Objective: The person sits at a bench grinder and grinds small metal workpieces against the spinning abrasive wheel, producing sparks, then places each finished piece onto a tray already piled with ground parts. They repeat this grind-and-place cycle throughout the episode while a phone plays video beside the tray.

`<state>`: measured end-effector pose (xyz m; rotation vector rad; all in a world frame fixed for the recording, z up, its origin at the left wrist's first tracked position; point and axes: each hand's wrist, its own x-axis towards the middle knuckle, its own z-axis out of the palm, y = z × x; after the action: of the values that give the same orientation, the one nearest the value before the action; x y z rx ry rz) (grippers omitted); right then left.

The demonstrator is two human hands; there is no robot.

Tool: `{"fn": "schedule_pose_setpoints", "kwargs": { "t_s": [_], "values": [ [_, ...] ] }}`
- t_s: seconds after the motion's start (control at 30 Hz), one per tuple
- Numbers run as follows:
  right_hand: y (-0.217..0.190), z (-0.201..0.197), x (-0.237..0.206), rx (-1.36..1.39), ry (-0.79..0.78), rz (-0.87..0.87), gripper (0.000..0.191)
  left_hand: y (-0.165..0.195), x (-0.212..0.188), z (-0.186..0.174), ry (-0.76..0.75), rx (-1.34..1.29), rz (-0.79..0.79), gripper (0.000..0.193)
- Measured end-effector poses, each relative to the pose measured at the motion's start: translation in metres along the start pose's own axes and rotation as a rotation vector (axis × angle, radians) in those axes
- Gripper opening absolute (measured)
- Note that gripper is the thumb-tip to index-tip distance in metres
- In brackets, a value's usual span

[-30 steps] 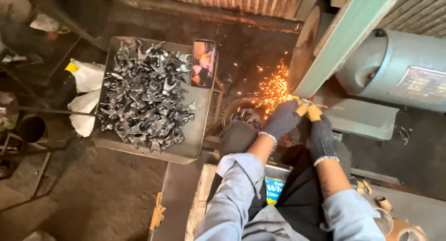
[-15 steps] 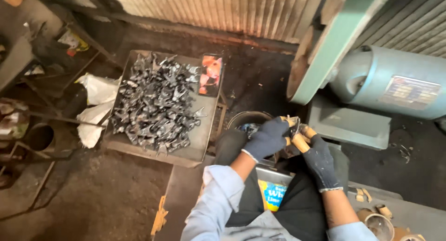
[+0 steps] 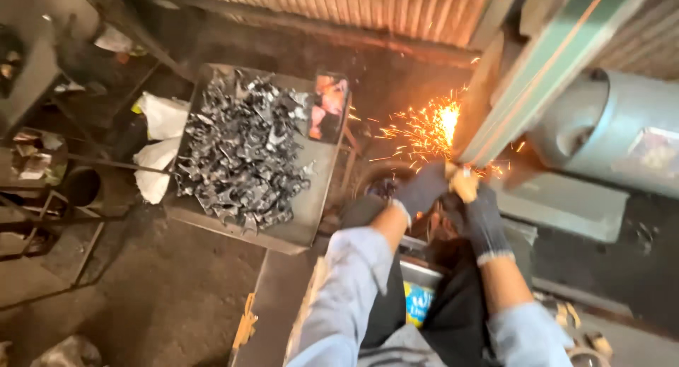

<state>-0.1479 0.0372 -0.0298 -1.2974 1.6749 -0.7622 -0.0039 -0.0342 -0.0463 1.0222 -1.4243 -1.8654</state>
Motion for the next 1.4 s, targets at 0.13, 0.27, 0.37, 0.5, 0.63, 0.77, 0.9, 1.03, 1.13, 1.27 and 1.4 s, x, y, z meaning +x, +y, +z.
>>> {"fn": "schedule_pose_setpoints", "kwargs": {
  "t_s": [0.13,0.27,0.37,0.5,0.63,0.77,0.9,1.03,1.13,1.27,1.4],
  "values": [
    [-0.041,-0.022,-0.044,0.623,-0.068,-0.107,0.064,0.028,-0.047,0.008,-0.073,0.271,0.33,0.057],
    [-0.063,-0.023,-0.08,0.189,0.075,0.133,0.051,0.043,-0.09,0.025,0.225,0.937,0.491,0.065],
    [-0.049,-0.016,-0.083,0.542,0.008,0.208,0.045,0.045,-0.105,0.044,0.268,0.643,0.115,0.096],
    [-0.016,-0.02,-0.099,1.244,-0.235,0.41,0.043,0.055,-0.125,0.054,0.167,0.615,0.453,0.06],
    [-0.009,-0.039,-0.095,-0.117,-0.113,-0.433,0.057,0.077,-0.125,0.04,0.034,0.51,0.369,0.048],
    [-0.012,-0.034,-0.056,0.6,-0.229,-0.037,0.061,0.075,-0.074,0.022,-0.175,0.092,0.078,0.031],
    [-0.007,-0.013,-0.024,0.052,0.138,-0.363,0.045,0.03,-0.018,0.013,-0.172,-0.224,0.053,0.028],
    [-0.018,-0.006,-0.003,0.488,0.114,0.082,0.04,-0.011,0.0,0.005,-0.058,-0.312,-0.078,0.029],
    [-0.033,-0.01,-0.006,0.565,0.027,0.429,0.048,-0.015,-0.004,-0.001,-0.021,-0.219,0.011,0.03],
    [-0.036,-0.02,-0.033,0.784,-0.095,-0.057,0.046,0.004,-0.032,0.005,-0.303,-0.161,0.164,0.052],
    [-0.029,-0.019,-0.038,0.969,-0.181,0.375,0.031,0.019,-0.061,0.018,-0.216,-0.06,-0.067,0.052]
  ]
}}
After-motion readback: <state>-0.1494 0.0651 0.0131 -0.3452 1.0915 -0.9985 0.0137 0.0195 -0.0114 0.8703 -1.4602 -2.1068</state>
